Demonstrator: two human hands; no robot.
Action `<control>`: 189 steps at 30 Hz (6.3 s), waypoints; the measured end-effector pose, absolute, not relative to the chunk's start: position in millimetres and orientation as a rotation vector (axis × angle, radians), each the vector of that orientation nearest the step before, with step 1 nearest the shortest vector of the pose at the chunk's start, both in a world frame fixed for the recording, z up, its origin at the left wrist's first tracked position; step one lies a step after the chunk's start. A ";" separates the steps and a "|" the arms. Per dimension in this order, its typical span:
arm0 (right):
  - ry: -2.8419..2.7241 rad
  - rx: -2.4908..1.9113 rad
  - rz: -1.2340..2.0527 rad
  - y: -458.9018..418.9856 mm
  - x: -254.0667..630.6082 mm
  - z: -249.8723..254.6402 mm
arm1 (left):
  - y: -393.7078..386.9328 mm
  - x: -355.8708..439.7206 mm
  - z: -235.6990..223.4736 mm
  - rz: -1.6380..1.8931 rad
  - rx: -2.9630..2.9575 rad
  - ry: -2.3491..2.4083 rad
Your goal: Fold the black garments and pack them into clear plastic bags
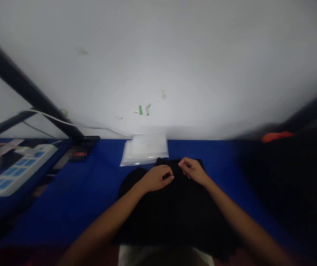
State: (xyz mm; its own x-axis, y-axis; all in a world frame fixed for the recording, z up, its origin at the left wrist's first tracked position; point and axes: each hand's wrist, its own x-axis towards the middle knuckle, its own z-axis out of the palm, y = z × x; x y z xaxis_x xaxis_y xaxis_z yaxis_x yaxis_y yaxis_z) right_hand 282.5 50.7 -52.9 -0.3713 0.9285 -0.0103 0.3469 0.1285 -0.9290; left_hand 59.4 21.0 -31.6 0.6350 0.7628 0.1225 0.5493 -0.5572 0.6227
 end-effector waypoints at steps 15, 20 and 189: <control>-1.834 -1.198 1.276 53.6 283.1 -55.2 | 19.5 55.3 -31.0 0.527 2.301 1.018; -1.840 -1.197 1.281 54.4 284.4 -56.3 | 19.8 55.6 -33.0 0.542 2.299 1.012; -2.133 -1.290 1.060 -38.3 336.3 15.8 | -88.3 -34.3 -7.6 1.083 1.736 1.903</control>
